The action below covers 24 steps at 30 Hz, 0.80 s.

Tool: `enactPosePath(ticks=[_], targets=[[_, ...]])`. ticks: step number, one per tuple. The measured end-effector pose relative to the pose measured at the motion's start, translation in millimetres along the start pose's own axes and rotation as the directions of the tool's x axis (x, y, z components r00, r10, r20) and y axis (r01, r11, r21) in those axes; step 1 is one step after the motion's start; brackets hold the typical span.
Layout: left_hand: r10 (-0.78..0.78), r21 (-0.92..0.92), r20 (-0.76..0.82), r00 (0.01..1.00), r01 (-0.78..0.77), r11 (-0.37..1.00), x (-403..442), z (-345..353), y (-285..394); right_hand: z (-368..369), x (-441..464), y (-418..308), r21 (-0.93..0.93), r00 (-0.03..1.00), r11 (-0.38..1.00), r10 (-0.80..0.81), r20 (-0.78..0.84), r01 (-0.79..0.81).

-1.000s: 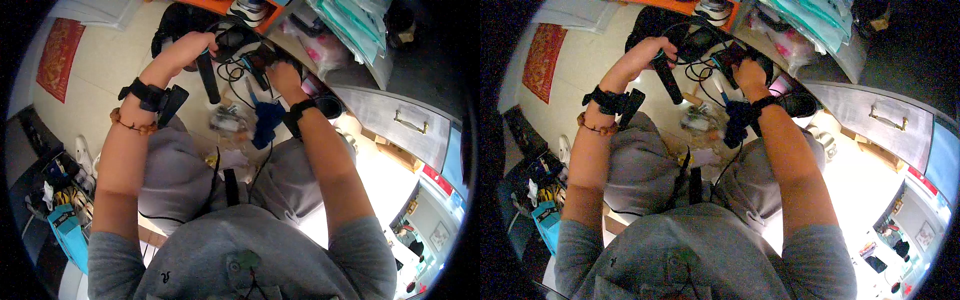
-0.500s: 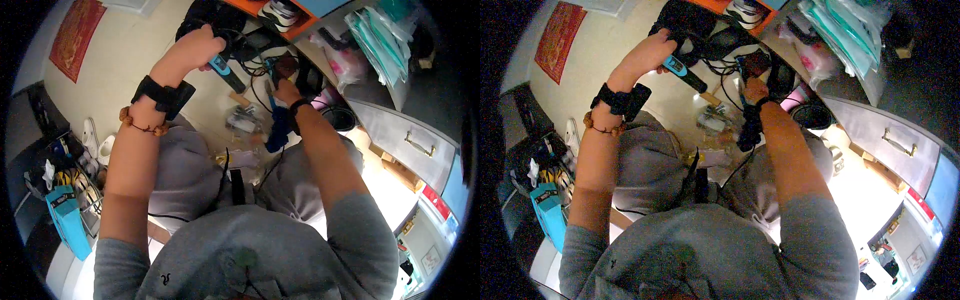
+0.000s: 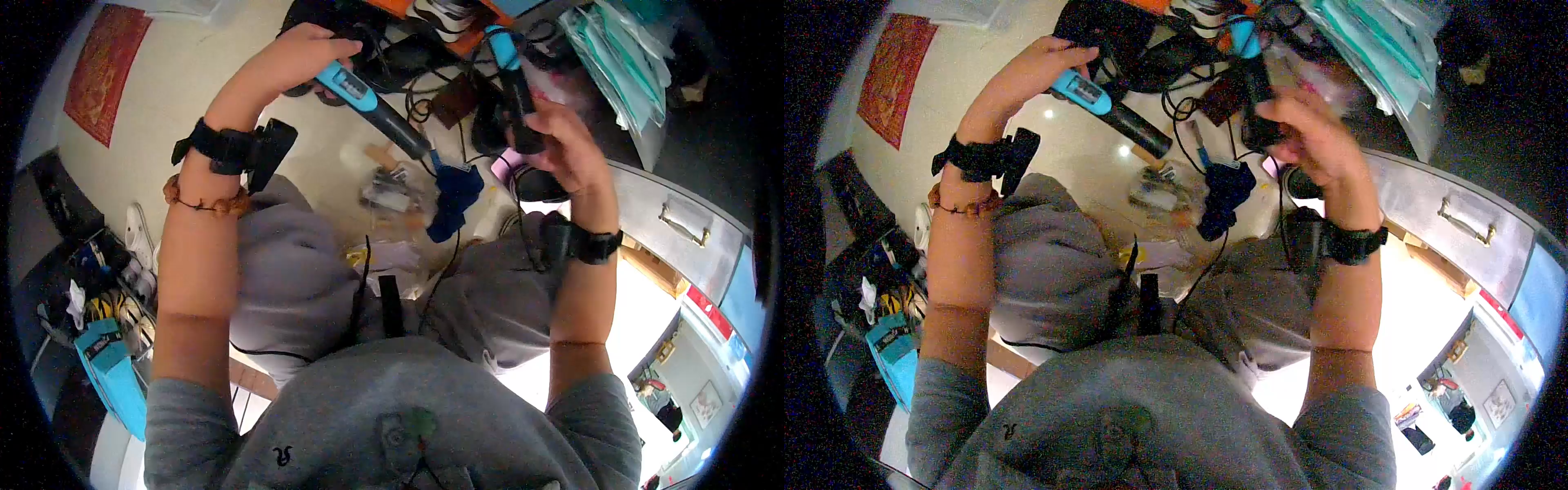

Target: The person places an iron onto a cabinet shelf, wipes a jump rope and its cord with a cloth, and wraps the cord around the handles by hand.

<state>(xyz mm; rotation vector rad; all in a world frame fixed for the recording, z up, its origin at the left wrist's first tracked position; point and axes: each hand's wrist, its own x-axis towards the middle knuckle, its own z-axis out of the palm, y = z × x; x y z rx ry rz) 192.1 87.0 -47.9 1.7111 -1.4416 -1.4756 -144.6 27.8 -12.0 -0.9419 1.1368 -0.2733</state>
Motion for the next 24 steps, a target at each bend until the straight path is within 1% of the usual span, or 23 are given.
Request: enactPosePath(ticks=[1, 3, 4, 5, 7, 8, 10, 11, 12, 13, 14, 15, 16, 17, 19, 20, 21, 22, 23, 24], targets=[[0.031, -0.096, 0.046, 0.998, -0.026, 0.995, 2.8, 1.7, -0.3, 19.5, -8.4, 1.7, -0.046, 0.982, 0.995, -0.1, -0.16, 0.094], [0.091, -0.288, 0.127, 0.988, -0.051, 0.956, 5.8, 7.7, -0.8, 33.2, -12.3, -4.7, -0.226, 1.0, 0.974, -0.008, 0.014, 0.011], [0.232, -0.492, 0.187, 0.954, -0.113, 0.863, 3.4, 17.7, 5.6, 41.0, -8.2, 4.2, -0.123, 0.996, 0.992, -0.02, 0.084, 0.031], [0.224, -0.612, 0.299, 0.928, 0.006, 0.791, -0.2, 24.6, 15.2, 45.9, -6.1, 2.6, -0.123, 0.977, 0.992, 0.012, 0.214, 0.015], [0.151, -0.56, 0.367, 0.918, 0.088, 0.824, -7.5, 37.8, 27.5, 68.4, -3.7, 9.1, -0.122, 0.965, 0.988, -0.059, 0.257, 0.093], [0.056, -0.501, 0.329, 0.943, 0.124, 0.857, -6.5, 42.2, 25.9, 75.5, 0.7, 13.4, -0.092, 0.981, 0.991, -0.083, 0.175, 0.101], [-0.048, -0.491, 0.142, 0.989, 0.112, 0.864, 0.2, 52.1, 15.7, 82.3, 8.8, 25.0, -0.028, 0.992, 0.992, -0.124, 0.008, 0.124], [-0.098, -0.484, 0.047, 0.994, 0.108, 0.868, 4.3, 56.2, 9.1, 79.3, 12.2, 28.2, 0.026, 0.995, 0.995, -0.097, 0.001, 0.097], [-0.109, -0.355, -0.089, 0.99, 0.07, 0.932, 7.2, 58.5, 6.0, 74.2, 16.3, 30.3, 0.083, 0.998, 0.994, -0.069, -0.005, 0.069], [-0.071, -0.199, -0.128, 0.989, 0.044, 0.979, 9.5, 53.4, 3.3, 68.1, 20.1, 32.3, 0.139, 0.999, 0.989, -0.041, -0.009, 0.041], [-0.026, -0.036, -0.158, 0.987, 0.021, 0.999, 10.4, 46.1, 1.6, 59.3, 22.5, 34.6, 0.265, 0.996, 0.964, -0.035, 0.079, 0.012], [0.023, 0.127, -0.179, 0.984, 0.0, 0.992, 10.8, 41.5, 5.4, 56.8, 21.8, 33.5, 0.3, 0.998, 0.954, -0.015, 0.064, -0.005], [0.046, 0.167, -0.281, 0.959, 0.002, 0.986, 5.2, 42.9, 15.0, 54.9, 20.1, 33.1, 0.334, 0.999, 0.942, 0.007, 0.049, -0.023], [0.084, 0.146, -0.342, 0.936, -0.035, 0.989, 7.7, 41.4, 14.9, 53.4, 18.1, 33.0, 0.367, 0.999, 0.929, 0.031, 0.034, -0.041], [0.151, 0.109, -0.453, 0.878, -0.114, 0.988, 11.6, 38.4, 21.3, 51.2, 13.6, 32.3, 0.289, 0.998, 0.957, -0.011, 0.069, -0.009], [0.124, 0.089, -0.445, 0.887, -0.094, 0.992, 8.7, 33.9, 25.9, 50.7, 11.8, 32.4, 0.25, 0.996, 0.968, -0.031, 0.087, 0.009], [0.056, -0.095, -0.324, 0.944, -0.092, 0.991, 11.3, 33.1, 23.7, 50.8, 10.0, 34.4, 0.183, 0.987, 0.98, -0.1, 0.123, 0.077], [0.008, -0.275, -0.188, 0.982, -0.06, 0.96, 14.4, 30.9, 18.8, 51.7, 8.5, 38.1, 0.115, 0.972, 0.983, -0.163, 0.166, 0.145], [-0.017, -0.439, -0.044, 0.999, -0.004, 0.898, 15.8, 29.2, 16.2, 52.8, 8.4, 42.2, 0.05, 0.95, 0.975, -0.223, 0.216, 0.217], [-0.038, -0.457, 0.058, 0.998, 0.061, 0.887, 14.8, 33.2, 19.7, 54.4, 10.2, 49.0, -0.079, 0.927, 0.94, -0.311, 0.21, 0.333]])
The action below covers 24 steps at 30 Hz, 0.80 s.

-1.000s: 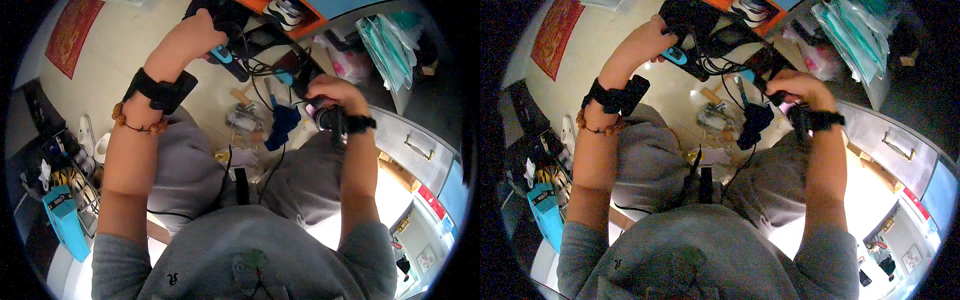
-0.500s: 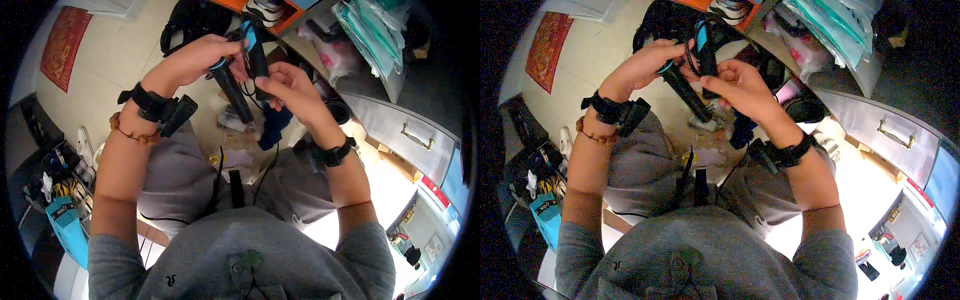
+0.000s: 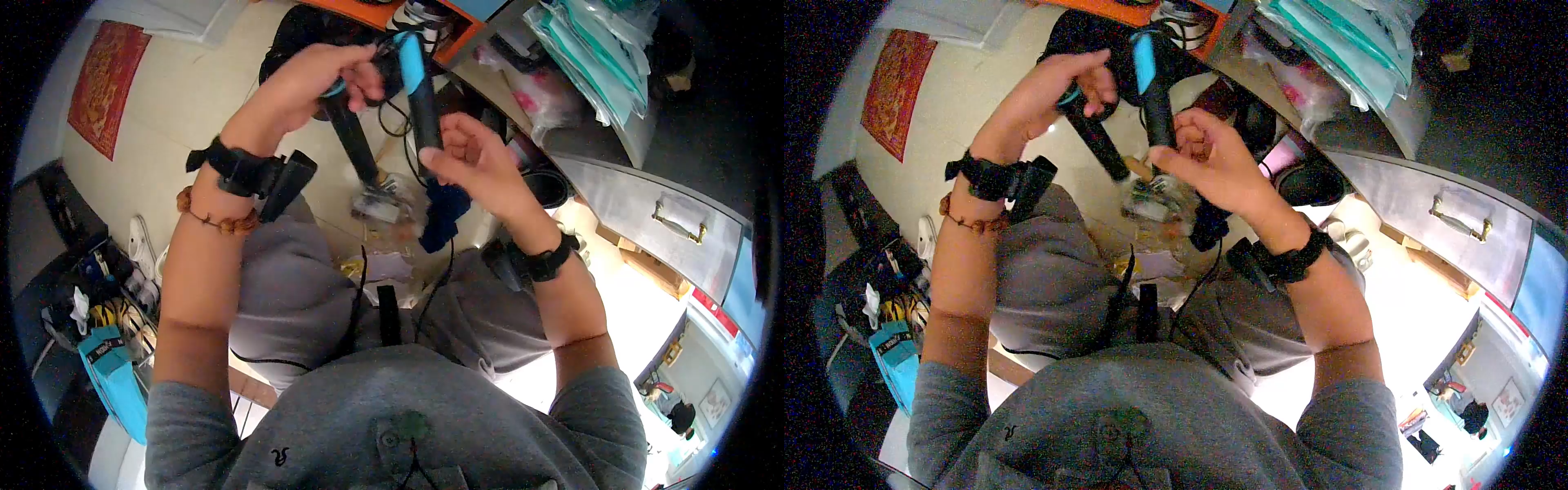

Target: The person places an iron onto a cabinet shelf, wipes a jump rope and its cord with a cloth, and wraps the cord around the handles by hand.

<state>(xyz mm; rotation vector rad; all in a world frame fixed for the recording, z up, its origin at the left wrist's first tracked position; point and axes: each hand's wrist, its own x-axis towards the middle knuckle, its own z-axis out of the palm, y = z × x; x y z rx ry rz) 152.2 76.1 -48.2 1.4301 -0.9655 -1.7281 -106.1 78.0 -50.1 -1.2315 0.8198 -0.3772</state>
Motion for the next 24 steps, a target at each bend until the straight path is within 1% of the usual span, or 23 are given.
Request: enactPosePath(ticks=[1, 3, 4, 6, 7, 8, 9, 10, 11, 13, 14, 15, 16, 17, 18, 19, 20, 21, 22, 24], targets=[[-0.069, -0.087, 0.082, 0.994, 0.076, 0.993, -4.0, 8.4, 5.7, 1.9, -0.4, 1.9, -0.136, 0.999, 0.99, -0.035, -0.022, 0.031], [-0.105, -0.214, 0.09, 0.99, 0.122, 0.969, -4.7, 19.9, 5.2, 5.1, -2.5, 3.7, -0.398, 0.992, 0.914, -0.111, -0.06, 0.078], [-0.077, -0.207, 0.057, 0.995, 0.087, 0.974, -3.5, 23.6, 3.5, 4.4, -1.9, 2.8, -0.472, 0.989, 0.881, -0.092, -0.114, 0.028], [-0.03, -0.193, -0.002, 1.0, 0.029, 0.981, -1.8, 31.3, -2.4, 6.8, -1.4, -3.0, -0.588, 0.983, 0.809, -0.126, -0.137, 0.022], [-0.034, -0.155, -0.027, 0.999, 0.029, 0.988, -1.6, 35.2, -5.4, 7.4, -1.2, -2.0, -0.64, 0.98, 0.768, -0.138, -0.144, 0.014], [-0.034, -0.116, -0.056, 0.998, 0.027, 0.993, -1.2, 37.6, -6.6, 6.4, 1.0, 5.7, -0.618, 0.977, 0.785, -0.171, -0.13, 0.055], [-0.029, -0.076, -0.089, 0.996, 0.022, 0.997, 0.0, 38.9, -7.9, 6.5, 2.1, 8.4, -0.629, 0.98, 0.776, -0.159, -0.119, 0.05], [0.013, -0.13, -0.116, 0.993, -0.028, 0.991, 1.8, 40.9, -11.0, 6.9, 3.1, 10.6, -0.64, 0.983, 0.767, -0.148, -0.107, 0.046], [0.034, -0.115, -0.15, 0.988, -0.051, 0.992, 4.8, 41.6, -14.4, 6.9, 4.3, 12.3, -0.653, 0.986, 0.757, -0.138, -0.096, 0.042], [0.08, -0.083, -0.216, 0.973, -0.1, 0.991, 13.2, 40.1, -22.4, 6.1, 7.1, 14.2, -0.58, 0.992, 0.814, -0.104, -0.073, 0.043], [0.073, -0.13, -0.245, 0.967, -0.108, 0.986, 18.8, 38.0, -28.3, 4.6, 8.7, 14.6, -0.542, 0.994, 0.839, -0.089, -0.063, 0.041], [0.056, -0.097, -0.223, 0.973, -0.079, 0.992, 22.6, 33.6, -27.7, -3.6, 12.3, 17.7, -0.415, 0.993, 0.909, 0.079, 0.085, -0.037], [0.038, -0.063, -0.202, 0.979, -0.052, 0.997, 25.0, 28.1, -24.9, -19.1, 17.8, 25.3, -0.294, 0.943, 0.945, 0.221, 0.25, -0.143], [0.02, -0.03, -0.181, 0.983, -0.026, 0.999, 26.1, 23.7, -21.9, -35.1, 23.0, 36.1, -0.19, 0.846, 0.944, 0.327, 0.422, -0.27], [0.073, -0.019, -0.137, 0.988, -0.076, 0.997, 21.6, 23.5, -14.8, -49.3, 25.2, 61.3, -0.33, 0.829, 0.897, 0.41, 0.38, -0.293], [0.065, -0.017, -0.136, 0.989, -0.068, 0.998, 21.6, 20.3, -14.9, -59.1, 26.6, 91.9, -0.6, 0.803, 0.79, 0.436, 0.407, -0.126], [0.059, -0.015, -0.136, 0.989, -0.062, 0.998, 22.1, 15.0, -14.8, -67.6, 25.9, 123.3, -0.798, 0.775, 0.598, 0.471, 0.421, 0.069], [0.052, -0.015, -0.14, 0.989, -0.055, 0.998, 22.7, 11.7, -15.1, -71.4, 11.5, 152.2, -0.879, 0.815, 0.454, 0.45, 0.365, 0.143], [0.077, -0.057, -0.162, 0.984, -0.087, 0.995, 16.8, 15.7, -8.2, -60.7, 1.6, 161.1, -0.932, 0.841, 0.242, 0.411, 0.351, 0.271], [0.051, -0.064, -0.135, 0.99, -0.06, 0.996, 17.1, 10.7, -4.9, -52.8, -12.2, 208.2, -0.941, 0.911, 0.067, 0.234, 0.339, 0.332]])
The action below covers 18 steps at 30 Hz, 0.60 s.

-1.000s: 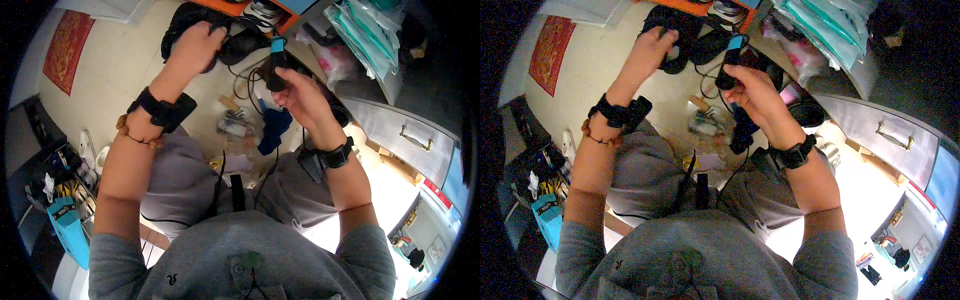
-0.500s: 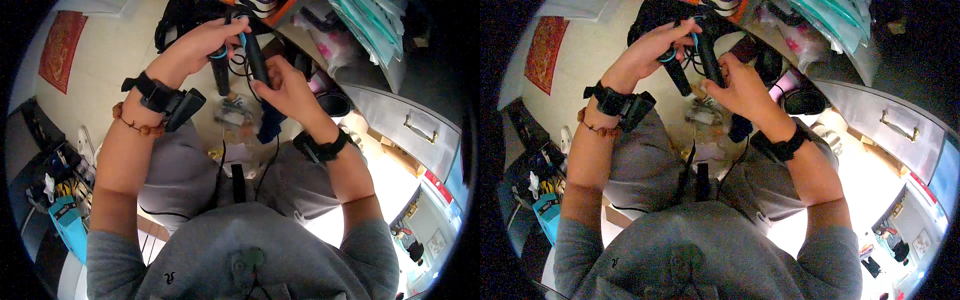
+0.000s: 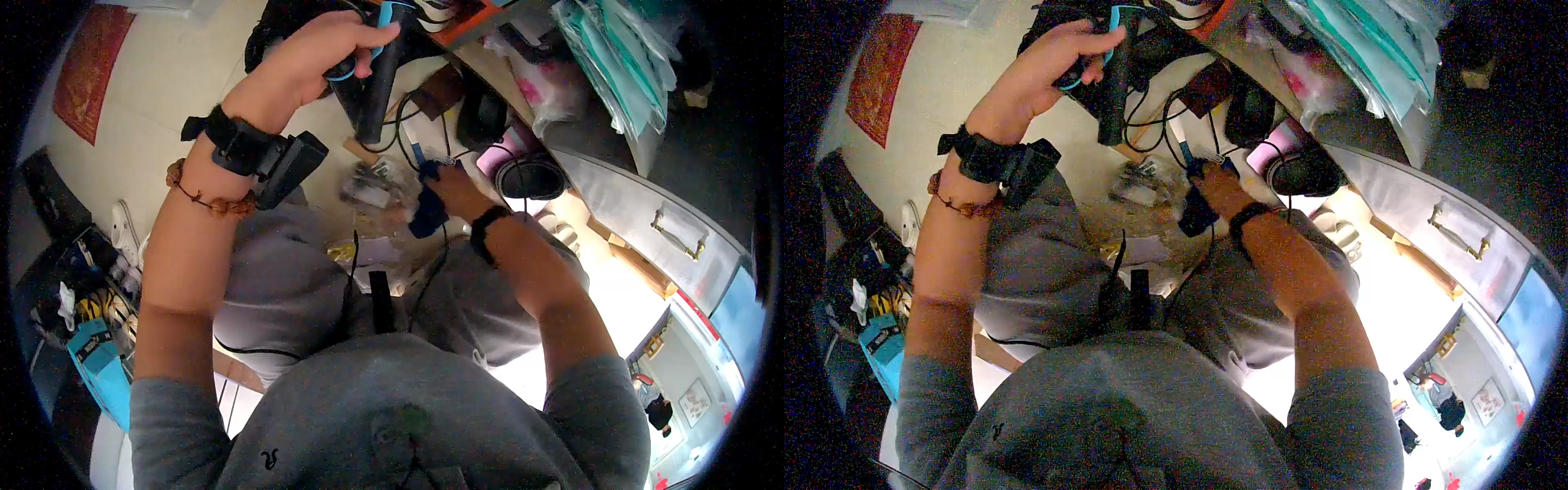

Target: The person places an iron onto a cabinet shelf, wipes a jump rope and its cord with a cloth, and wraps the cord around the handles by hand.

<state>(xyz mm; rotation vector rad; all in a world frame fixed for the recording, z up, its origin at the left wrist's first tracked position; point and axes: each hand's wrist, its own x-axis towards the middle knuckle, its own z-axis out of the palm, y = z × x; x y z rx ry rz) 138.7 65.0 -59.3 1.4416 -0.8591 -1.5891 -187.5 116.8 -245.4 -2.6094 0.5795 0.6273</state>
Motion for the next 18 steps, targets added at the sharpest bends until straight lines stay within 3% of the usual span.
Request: enactPosePath(ticks=[1, 3, 5, 6, 8, 10, 11, 13, 15, 16, 18], targets=[[-0.018, 0.0, 0.014, 1.0, 0.018, 1.0, 0.1, -1.2, -1.0, 33.8, 3.2, -2.4, -0.088, 0.995, 0.996, -0.003, -0.095, -0.005], [-0.002, 0.01, 0.034, 0.999, 0.001, 1.0, -0.7, 2.7, -2.0, 49.1, 22.6, -11.4, -0.021, 0.993, 0.995, 0.092, -0.077, -0.094], [0.02, 0.036, 0.015, 1.0, -0.021, 0.999, 0.5, 3.3, 3.1, 43.7, 27.3, -18.4, -0.197, 0.999, 0.98, -0.026, -0.026, 0.02], [0.02, 0.049, -0.013, 1.0, -0.019, 0.999, -1.2, 4.9, 5.9, 45.5, 30.1, -17.2, -0.122, 0.998, 0.991, 0.041, -0.045, -0.046], [0.068, 0.01, 0.0, 0.998, -0.068, 0.998, 0.5, 2.2, 0.4, 2.0, 19.8, -11.4, 0.116, 0.994, 0.992, 0.034, 0.103, -0.046], [-0.156, -0.109, 0.087, 0.984, 0.166, 0.98, -3.1, 3.7, 21.2, -65.5, -1.4, -3.5, 0.259, 0.984, 0.964, 0.02, 0.178, -0.067], [-0.202, -0.117, 0.085, 0.976, 0.211, 0.97, -8.1, -0.9, 25.4, -96.8, -15.4, -7.4, 0.298, 0.983, 0.953, 0.002, 0.186, -0.058], [-0.292, -0.134, 0.079, 0.953, 0.3, 0.944, -18.4, -9.7, 34.6, -141.8, -26.1, -15.1, 0.27, 0.858, 0.954, -0.027, 0.514, -0.132], [-0.188, -0.048, -0.038, 0.981, 0.186, 0.981, -21.8, -15.2, 13.8, -187.9, -40.8, -30.7, 0.433, 0.818, 0.873, -0.074, 0.57, -0.223], [-0.2, -0.268, -0.119, 0.973, 0.163, 0.949, -25.6, -15.8, 7.2, -203.2, -47.8, -36.8, 0.502, 0.817, 0.821, -0.078, 0.572, -0.273], [-0.159, -0.349, -0.204, 0.966, 0.08, 0.934, -27.5, -13.0, 1.4, -228.1, -56.4, -42.1, 0.609, 0.812, 0.704, -0.078, 0.578, -0.366]])
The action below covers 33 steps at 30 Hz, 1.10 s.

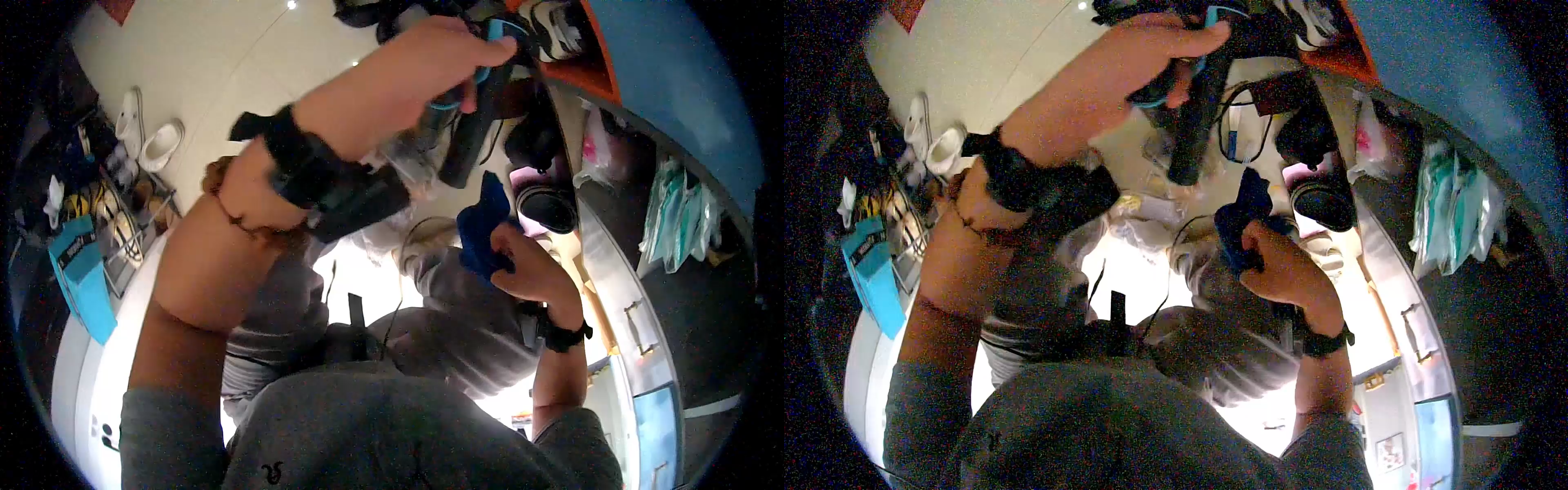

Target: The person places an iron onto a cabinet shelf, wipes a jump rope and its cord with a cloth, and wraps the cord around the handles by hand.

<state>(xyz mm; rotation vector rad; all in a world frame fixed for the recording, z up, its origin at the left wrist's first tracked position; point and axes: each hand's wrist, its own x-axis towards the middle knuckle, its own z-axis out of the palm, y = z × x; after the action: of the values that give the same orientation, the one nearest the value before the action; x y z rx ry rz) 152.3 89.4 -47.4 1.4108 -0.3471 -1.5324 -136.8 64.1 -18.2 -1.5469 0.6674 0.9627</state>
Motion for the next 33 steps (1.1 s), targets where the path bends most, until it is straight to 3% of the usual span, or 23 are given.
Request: enactPosePath(ticks=[1, 2, 3, 4, 6, 8, 11, 14, 15, 16, 19, 20, 23, 24, 25, 27, 28, 29, 31, 32, 33], targets=[[0.03, -0.047, -0.036, 0.999, -0.032, 0.998, -1.7, 0.8, -0.3, 1.4, -6.4, -1.8, 0.135, 0.995, 0.987, -0.083, -0.051, 0.089], [-0.052, 0.022, -0.084, 0.995, 0.054, 0.998, -3.6, 1.1, 0.4, 5.9, -10.8, 0.2, 0.266, 0.981, 0.947, -0.152, -0.119, 0.179], [-0.052, -0.032, -0.104, 0.993, 0.049, 0.998, -9.8, -0.6, 4.6, 8.1, -14.7, -5.2, 0.383, 0.956, 0.882, -0.208, -0.206, 0.274], [-0.053, -0.082, -0.119, 0.992, 0.043, 0.996, -17.9, 1.1, 8.4, 13.0, -19.8, -14.1, 0.514, 0.951, 0.807, -0.183, -0.249, 0.29], [-0.016, -0.141, -0.12, 0.993, -0.001, 0.99, -35.7, 3.8, 22.7, 26.0, -32.4, -52.2, 0.748, 0.963, 0.647, 0.073, -0.258, 0.151], [-0.009, -0.128, -0.122, 0.992, -0.007, 0.992, -52.0, -5.9, 37.7, 40.8, -38.2, -78.2, 0.908, 0.939, 0.418, 0.316, -0.135, -0.01], [-0.004, 0.017, -0.196, 0.981, 0.008, 1.0, -91.6, -26.8, 85.5, 63.7, -56.2, -104.3, 0.874, 0.873, 0.465, 0.475, -0.111, -0.142], [-0.039, 0.181, -0.221, 0.975, 0.081, 0.98, -146.8, -44.3, 127.8, 81.7, -82.7, -115.8, 0.814, 0.874, 0.557, 0.464, -0.145, -0.161], [-0.074, 0.141, -0.248, 0.966, 0.112, 0.984, -170.6, -47.2, 138.4, 88.8, -93.5, -120.3, 0.784, 0.864, 0.595, 0.476, -0.162, -0.18], [-0.105, 0.095, -0.271, 0.957, 0.136, 0.986, -191.9, -47.6, 145.3, 90.0, -103.9, -127.2, 0.521, 0.882, 0.842, 0.345, -0.321, -0.14], [-0.259, -0.112, -0.312, 0.914, 0.235, 0.966, -252.6, -45.3, 175.3, 98.3, -143.8, -148.7, 0.102, 0.814, 0.976, 0.217, -0.538, -0.193], [-0.271, -0.199, -0.275, 0.923, 0.221, 0.955, -272.3, -43.2, 181.4, 104.0, -160.3, -150.9, 0.062, 0.758, 0.993, 0.114, -0.642, -0.096], [-0.319, -0.348, -0.221, 0.921, 0.231, 0.909, -326.5, -24.3, 227.1, 80.4, -231.4, -201.0, 0.166, 0.689, 0.986, 0.12, -0.715, 0.0], [-0.294, -0.368, -0.179, 0.939, 0.213, 0.905, -341.9, -17.6, 235.5, 68.1, -262.4, -222.5, 0.381, 0.727, 0.922, 0.304, -0.616, -0.062], [-0.268, -0.385, -0.137, 0.953, 0.198, 0.901, -354.9, -12.4, 242.7, 64.3, -287.1, -233.6, 0.445, 0.706, 0.895, 0.299, -0.642, 0.026], [-0.224, -0.411, -0.132, 0.966, 0.152, 0.899, -382.7, 5.6, 271.0, 58.5, -338.2, -263.7, 0.72, 0.733, 0.626, 0.332, -0.594, 0.3], [-0.212, -0.423, -0.086, 0.974, 0.157, 0.893, -394.1, 10.9, 281.1, 54.7, -367.8, -283.3, 0.756, 0.764, 0.548, 0.293, -0.575, 0.359], [-0.202, -0.435, -0.04, 0.979, 0.165, 0.885, -404.4, 16.7, 289.6, 57.5, -386.9, -298.4, 0.809, 0.758, 0.378, 0.316, -0.57, 0.451], [-0.219, -0.442, -0.036, 0.975, 0.181, 0.879, -428.3, 32.3, 311.8, 63.3, -431.1, -308.5, 0.856, 0.856, 0.018, 0.007, -0.517, 0.516], [-0.19, -0.43, -0.034, 0.981, 0.157, 0.889, -438.9, 43.3, 321.2, 64.7, -445.0, -317.0, 0.866, 0.868, -0.107, -0.039, -0.494, 0.488], [-0.16, -0.419, -0.032, 0.987, 0.132, 0.899, -448.9, 52.0, 331.3, 73.0, -446.0, -323.4, 0.812, 0.81, -0.155, -0.093, -0.578, 0.562]])
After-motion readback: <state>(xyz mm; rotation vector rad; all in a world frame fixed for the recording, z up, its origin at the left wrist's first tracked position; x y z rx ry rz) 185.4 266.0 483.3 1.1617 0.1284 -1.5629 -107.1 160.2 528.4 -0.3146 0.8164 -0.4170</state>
